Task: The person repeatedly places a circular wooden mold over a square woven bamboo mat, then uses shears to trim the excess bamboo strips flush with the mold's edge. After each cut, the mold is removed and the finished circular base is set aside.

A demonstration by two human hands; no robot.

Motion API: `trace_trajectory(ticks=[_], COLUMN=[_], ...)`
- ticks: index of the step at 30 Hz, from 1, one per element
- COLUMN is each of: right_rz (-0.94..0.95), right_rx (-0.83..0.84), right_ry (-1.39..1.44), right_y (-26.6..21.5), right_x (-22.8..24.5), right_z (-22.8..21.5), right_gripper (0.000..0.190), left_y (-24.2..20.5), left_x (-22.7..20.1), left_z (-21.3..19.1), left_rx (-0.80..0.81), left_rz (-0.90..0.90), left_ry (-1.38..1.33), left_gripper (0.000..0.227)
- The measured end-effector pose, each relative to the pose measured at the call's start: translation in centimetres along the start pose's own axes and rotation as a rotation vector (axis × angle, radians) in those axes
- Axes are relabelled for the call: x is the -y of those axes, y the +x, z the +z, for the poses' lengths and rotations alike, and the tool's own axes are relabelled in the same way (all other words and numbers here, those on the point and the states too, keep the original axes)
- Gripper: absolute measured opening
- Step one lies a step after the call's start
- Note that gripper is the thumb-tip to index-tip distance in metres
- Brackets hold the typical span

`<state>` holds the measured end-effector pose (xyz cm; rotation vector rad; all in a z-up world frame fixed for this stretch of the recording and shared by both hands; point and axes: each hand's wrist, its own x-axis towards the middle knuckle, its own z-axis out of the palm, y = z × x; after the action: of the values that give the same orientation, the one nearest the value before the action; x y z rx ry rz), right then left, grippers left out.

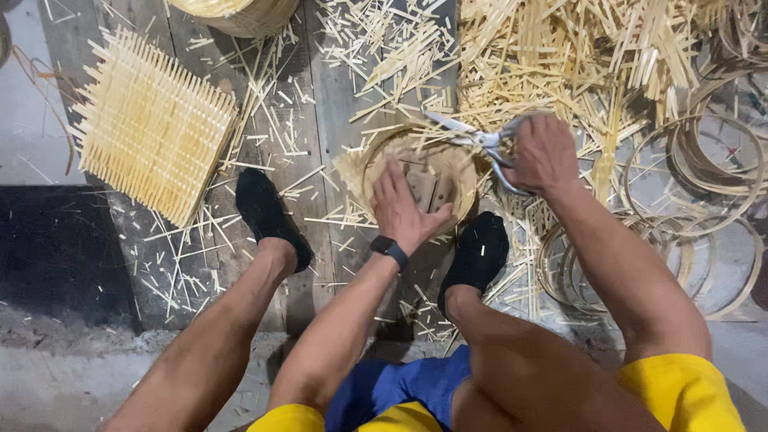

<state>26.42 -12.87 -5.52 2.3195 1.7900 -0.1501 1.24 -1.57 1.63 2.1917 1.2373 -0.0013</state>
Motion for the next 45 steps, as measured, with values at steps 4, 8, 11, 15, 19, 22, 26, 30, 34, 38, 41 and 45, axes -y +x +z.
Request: trace_trajectory(ticks=[4,8,11,15,19,22,26,30,34,38,41,45], right_rz=[-0.011,-0.022,0.003,0.003,0.018,0.014,-0.02,-0.004,0.047,-0.048,-0.044,0.054], right_rx=[-0.052,-0.011,0.039,0.027,0.182,0.148,-0.081,0.054,0.195,-0.243,-0.293,0.254], right_ry=[0.025,0.043,-0.03,-0.004,0.09,0.062,0.03,0.124,0.178,0.001,0.075,0.179], right_y=[0.4,-1.2,-0.9,0.6,-0.7,-1.1,0.8,0.5,-0.7,0.3,1.1,0.3], right_x=[0.8,-1.2,-1.1,0.5,-0.6,-1.3,0.7,0.7,-0.5,0.5,1.3,-0.3], right_z=[0.7,0.6,0.5,1.0,0.9,0.6,1.1,1.4,1.0,0.5,0.2,0.1], right_gripper=[0.044,0.028,0.043,0.048,0.033,0.036,0.057,0.042,0.036,0.064,0.068,0.054], left_y=[0.4,1.3,1.5,2.2,2.5,2.7,3.6,3.5,0.6,-0.2,0.5,1.3], left_x=[0.1,1.2,1.4,1.7,3.1,3.9,4.9,4.4,2.0,1.1,1.5,1.4], left_z=[-0.4,-1.6,-1.8,-2.1,-2.1,-1.5,-1.3,-1.5,-0.1,0.7,-0.2,-1.8], left_rx=[0.043,0.171,0.188,0.171,0.25,0.228,0.243,0.278,0.073,0.015,0.08,0.136], left_rz=[0.057,0.173,0.183,0.331,0.357,0.435,0.551,0.412,0.094,0.058,0.076,0.136], left_ry=[0.011,0.063,0.069,0.099,0.105,0.145,0.199,0.22,0.085,0.068,0.06,0.102], left_gripper=[0.13,0.131,0.133,0.132,0.129,0.123,0.118,0.137,0.131,0.118,0.121,0.122])
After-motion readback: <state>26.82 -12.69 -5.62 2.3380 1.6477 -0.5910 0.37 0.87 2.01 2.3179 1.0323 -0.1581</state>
